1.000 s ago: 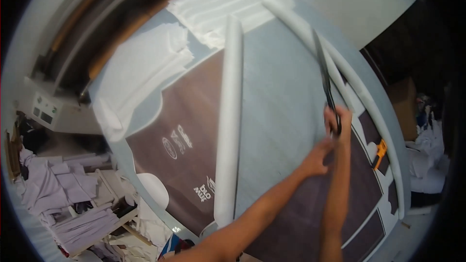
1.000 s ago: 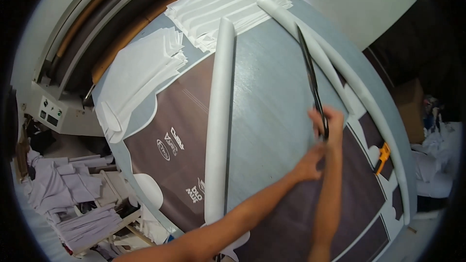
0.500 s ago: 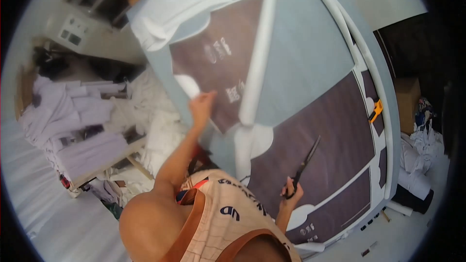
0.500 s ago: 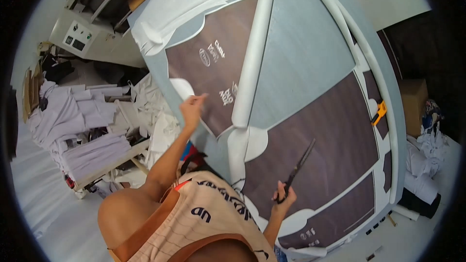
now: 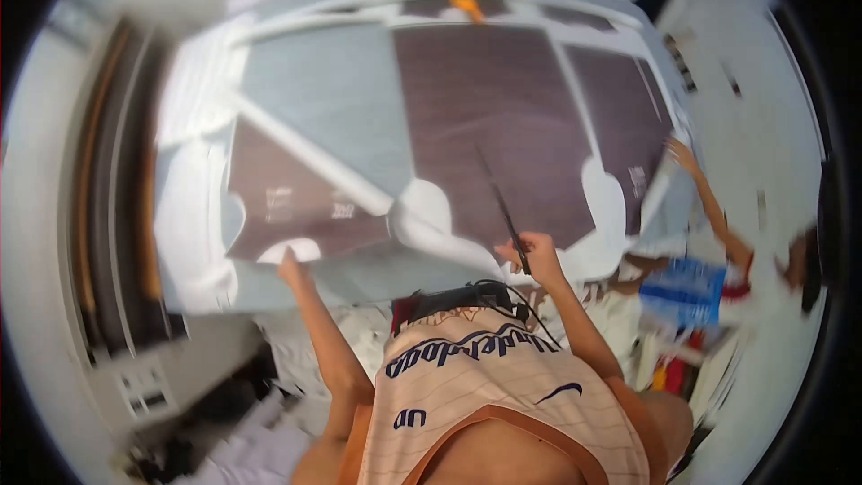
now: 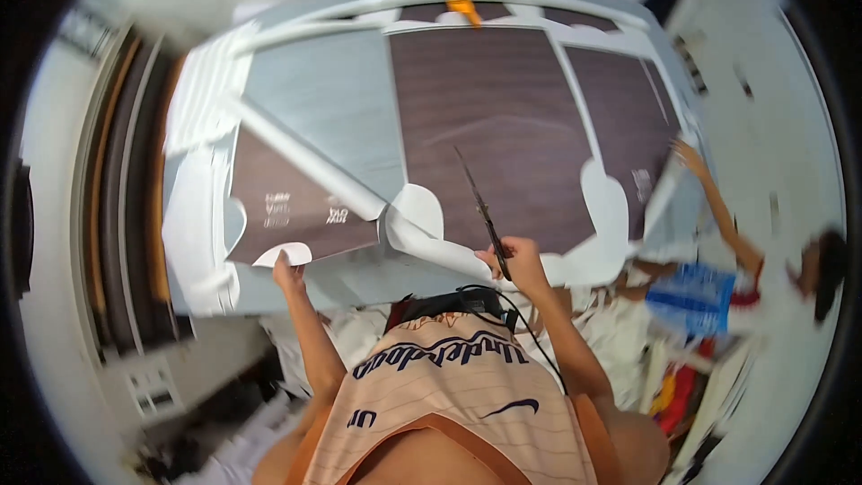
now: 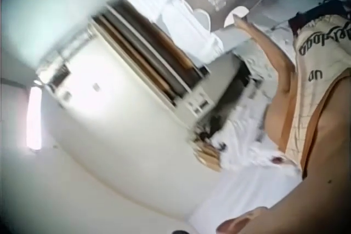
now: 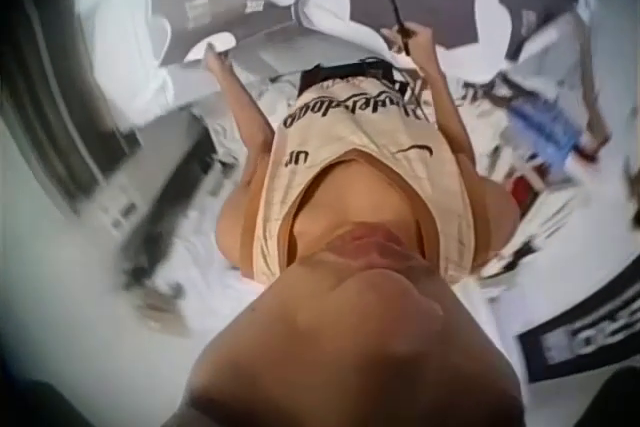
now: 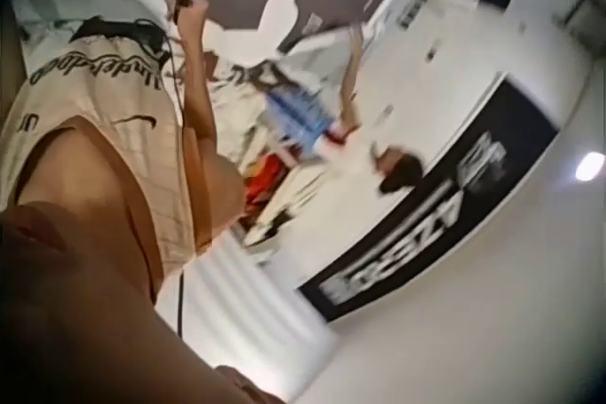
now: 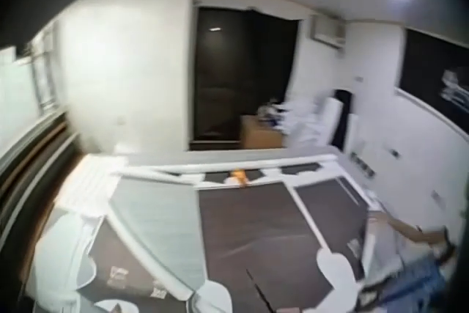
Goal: Unrolling white material and then using scissors to cut out printed garment patterns from a roll on a production table.
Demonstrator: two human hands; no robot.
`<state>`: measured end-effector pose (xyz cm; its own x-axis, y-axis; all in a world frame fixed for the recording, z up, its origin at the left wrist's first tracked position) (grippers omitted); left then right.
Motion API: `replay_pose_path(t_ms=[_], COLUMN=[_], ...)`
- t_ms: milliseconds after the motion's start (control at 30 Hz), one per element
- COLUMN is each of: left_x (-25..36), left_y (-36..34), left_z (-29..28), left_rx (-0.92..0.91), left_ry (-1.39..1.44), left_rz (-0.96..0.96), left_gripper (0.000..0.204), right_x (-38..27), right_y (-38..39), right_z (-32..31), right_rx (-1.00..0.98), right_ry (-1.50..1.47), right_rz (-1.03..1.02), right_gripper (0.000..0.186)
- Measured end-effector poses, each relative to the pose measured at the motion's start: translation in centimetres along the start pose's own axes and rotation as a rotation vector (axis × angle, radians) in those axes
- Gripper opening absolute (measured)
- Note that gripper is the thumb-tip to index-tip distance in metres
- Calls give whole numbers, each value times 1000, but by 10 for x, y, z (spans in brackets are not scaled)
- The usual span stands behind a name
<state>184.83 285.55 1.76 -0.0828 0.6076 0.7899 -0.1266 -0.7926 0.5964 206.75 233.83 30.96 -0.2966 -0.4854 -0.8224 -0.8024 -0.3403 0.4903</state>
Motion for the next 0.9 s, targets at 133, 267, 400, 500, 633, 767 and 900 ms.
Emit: replay_pose_path(t_ms=[133,267,400,500,633,767,900], left_x=[103,188,186,142,54,32,28], left_y=[100,171,184,182,72,49,85], left_z=[82,111,60,11,-67,-69,-71], left_rx=[-172,-253,-267,-209,23,387,805], left_ry=[-4,146,50,45,160,-60,-513], left_rz=[200,395,543,352,159,243,455], left_gripper=[34,39,41,43,44,43,40], right_x=[43,61,90,119,157,210,248], right_y=[68,127,176,205,228,238,226], right_z=[8,42,63,65,52,32,31], right_rx=[114,162,220,341,418,419,364], right_ry=[-195,-159,-227,-242,-117,-227,-269], right_rz=[68,8,60,136,122,208,351], right_gripper=[27,22,27,28,19,41,43])
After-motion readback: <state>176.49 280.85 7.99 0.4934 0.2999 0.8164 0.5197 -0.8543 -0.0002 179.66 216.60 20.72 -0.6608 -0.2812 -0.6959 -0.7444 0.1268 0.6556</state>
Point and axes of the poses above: each hand's wrist, its own y-axis away from the middle knuckle, its own z-axis out of the palm, x = y × z, the point moved 2 cm from there along -y, towards the middle knuckle, and after that the axes turned 7 degrees about y, right-handed, at the moved point
